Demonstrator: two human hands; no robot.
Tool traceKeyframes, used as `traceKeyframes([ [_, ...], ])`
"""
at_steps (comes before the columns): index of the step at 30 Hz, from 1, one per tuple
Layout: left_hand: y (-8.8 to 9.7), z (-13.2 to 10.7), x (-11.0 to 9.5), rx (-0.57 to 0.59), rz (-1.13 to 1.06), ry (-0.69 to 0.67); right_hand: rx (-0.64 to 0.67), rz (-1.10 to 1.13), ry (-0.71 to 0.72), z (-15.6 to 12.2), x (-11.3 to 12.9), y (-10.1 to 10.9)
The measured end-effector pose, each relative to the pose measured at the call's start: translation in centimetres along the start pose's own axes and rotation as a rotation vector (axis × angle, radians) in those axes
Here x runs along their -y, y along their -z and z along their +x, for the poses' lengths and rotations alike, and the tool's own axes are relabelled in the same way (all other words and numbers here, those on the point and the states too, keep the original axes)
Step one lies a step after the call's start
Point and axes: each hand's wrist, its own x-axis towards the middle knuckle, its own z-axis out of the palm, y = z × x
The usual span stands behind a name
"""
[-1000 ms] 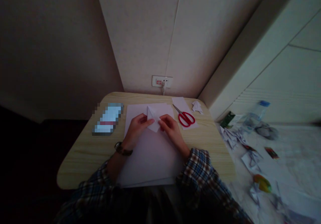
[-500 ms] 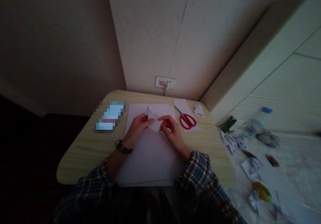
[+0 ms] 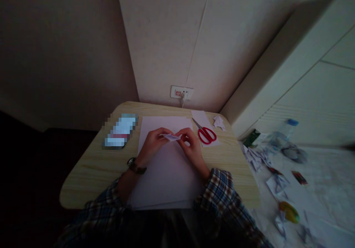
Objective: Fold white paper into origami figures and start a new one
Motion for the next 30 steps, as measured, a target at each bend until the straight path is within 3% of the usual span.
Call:
traceKeyframes([
  [5,0.2,0.3,0.5,-0.049,-0.037,-0.060,-0.061,-0.100,0.157,0.0,-0.3,-0.3],
  [12,-0.2,-0.1,1.0,-0.020,-0.392,0.262,-0.168,-0.180,0.148,-0.2,-0.4,0.1],
  [15,-0.4,-0.3,0.6,0.022,-0.460,0.337,-0.163,-0.187,0.152,-0.2,-0.3,0.1],
  [23,-0.1,-0.1,0.7,0.102,-0.308,0.269,-0.091,-0.185,0.174,-0.1,0.0,0.0],
  [30,-0.1,-0.1,0.3,-0.007,-0.240,0.218,-0.055,-0.204,0.191,-0.1,0.3,0.1],
])
